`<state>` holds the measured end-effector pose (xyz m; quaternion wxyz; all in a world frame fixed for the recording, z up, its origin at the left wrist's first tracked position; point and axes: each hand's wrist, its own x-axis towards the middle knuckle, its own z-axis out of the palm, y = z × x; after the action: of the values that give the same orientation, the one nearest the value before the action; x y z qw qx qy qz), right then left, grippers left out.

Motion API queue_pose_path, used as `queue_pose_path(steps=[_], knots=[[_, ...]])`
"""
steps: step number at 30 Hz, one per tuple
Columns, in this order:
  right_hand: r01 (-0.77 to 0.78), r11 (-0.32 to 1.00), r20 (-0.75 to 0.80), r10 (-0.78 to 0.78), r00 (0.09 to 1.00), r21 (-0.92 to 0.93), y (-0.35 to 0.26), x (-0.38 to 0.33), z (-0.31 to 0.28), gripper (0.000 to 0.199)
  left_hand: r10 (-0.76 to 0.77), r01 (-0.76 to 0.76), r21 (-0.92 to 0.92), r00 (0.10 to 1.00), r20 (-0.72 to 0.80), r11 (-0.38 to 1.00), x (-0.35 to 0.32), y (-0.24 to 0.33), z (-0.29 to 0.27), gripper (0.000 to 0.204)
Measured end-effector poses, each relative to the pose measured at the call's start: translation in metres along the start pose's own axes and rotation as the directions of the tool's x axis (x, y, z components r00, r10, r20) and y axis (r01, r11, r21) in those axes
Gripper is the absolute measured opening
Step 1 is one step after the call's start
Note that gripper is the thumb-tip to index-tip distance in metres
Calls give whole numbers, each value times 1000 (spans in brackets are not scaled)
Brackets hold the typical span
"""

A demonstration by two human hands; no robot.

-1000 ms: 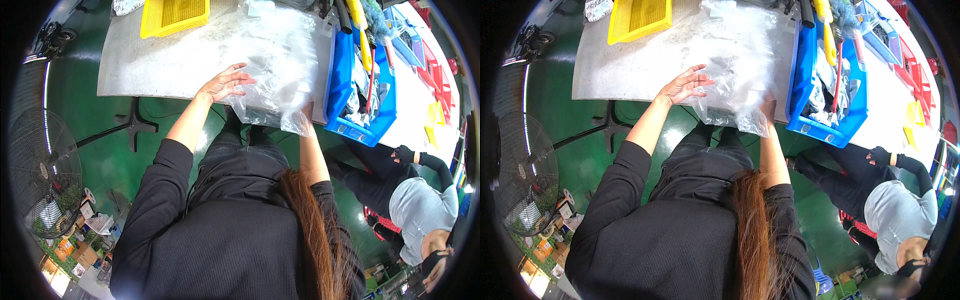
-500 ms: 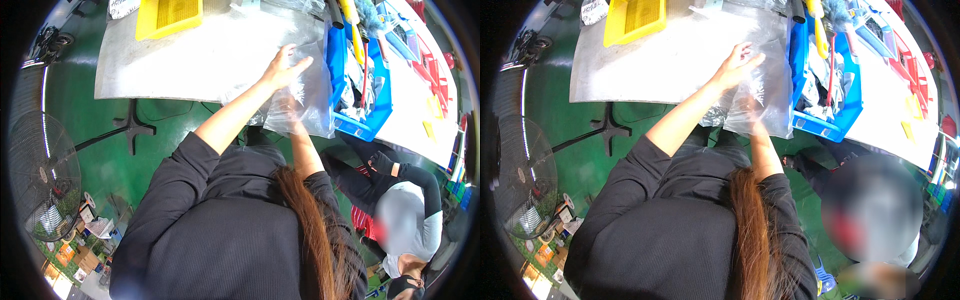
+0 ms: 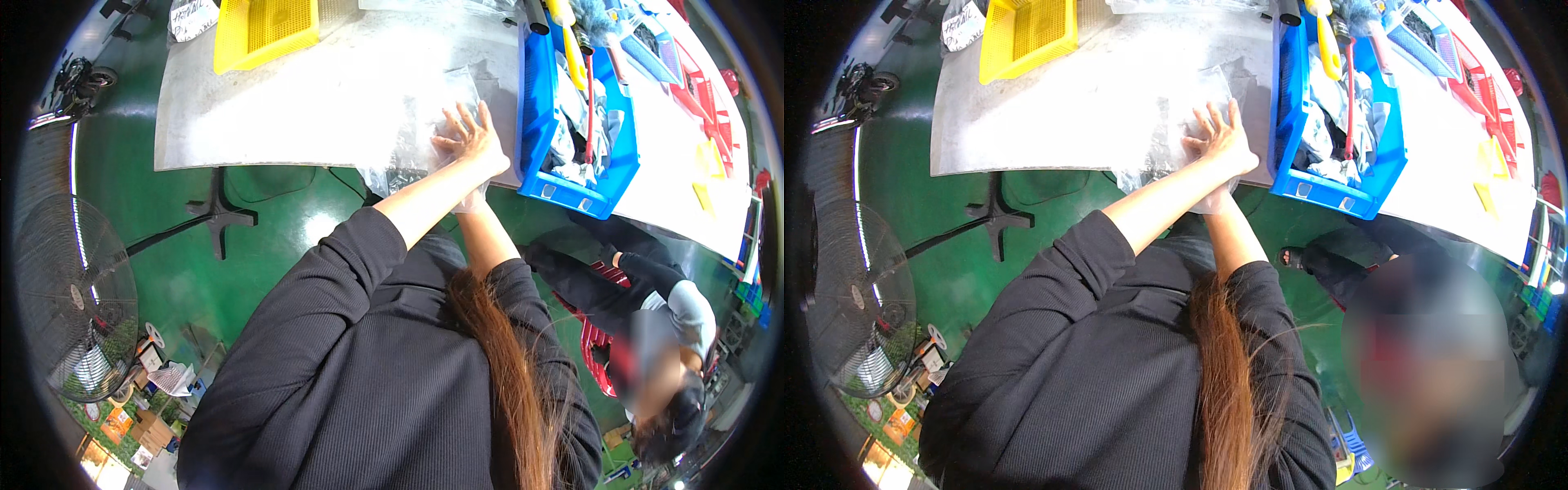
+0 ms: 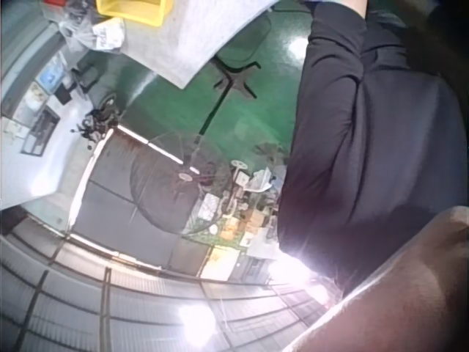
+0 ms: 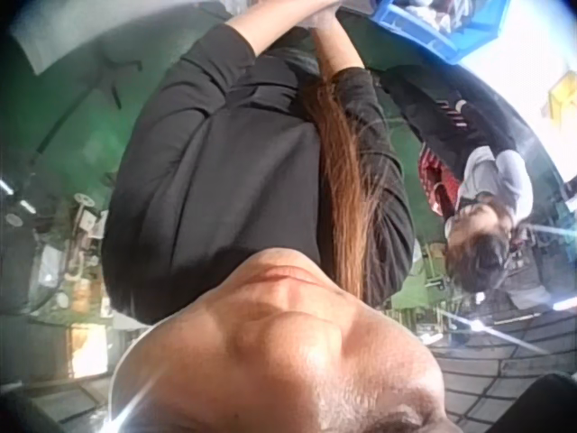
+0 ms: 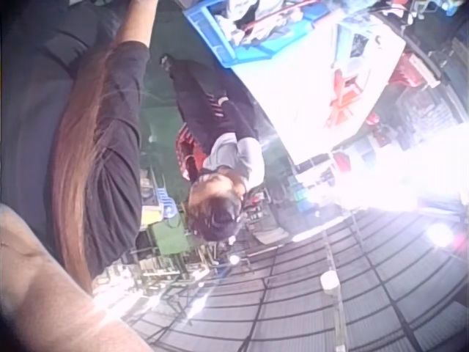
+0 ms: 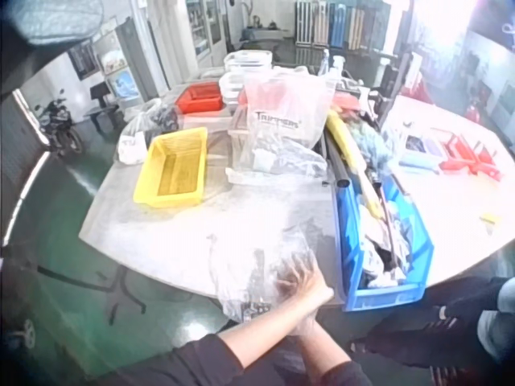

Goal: The person sorts small items from a plastic bag into a yellow basket, then moves to a black basket filled with metal wire pieces and begins sorting them by hand.

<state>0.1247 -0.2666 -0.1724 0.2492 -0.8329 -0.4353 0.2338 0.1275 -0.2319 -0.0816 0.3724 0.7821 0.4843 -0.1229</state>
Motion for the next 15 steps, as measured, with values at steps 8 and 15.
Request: queue_pose_path(steps=[8, 15], knots=[[7, 994, 13, -5, 1000, -112, -7, 18, 5, 37, 148, -487, -447, 782, -605, 750, 21, -121, -3, 47], [-55, 850, -22, 78, 997, 525, 54, 44, 11, 39, -263, -5, -980, 963, -58, 197, 22, -224, -6, 23]])
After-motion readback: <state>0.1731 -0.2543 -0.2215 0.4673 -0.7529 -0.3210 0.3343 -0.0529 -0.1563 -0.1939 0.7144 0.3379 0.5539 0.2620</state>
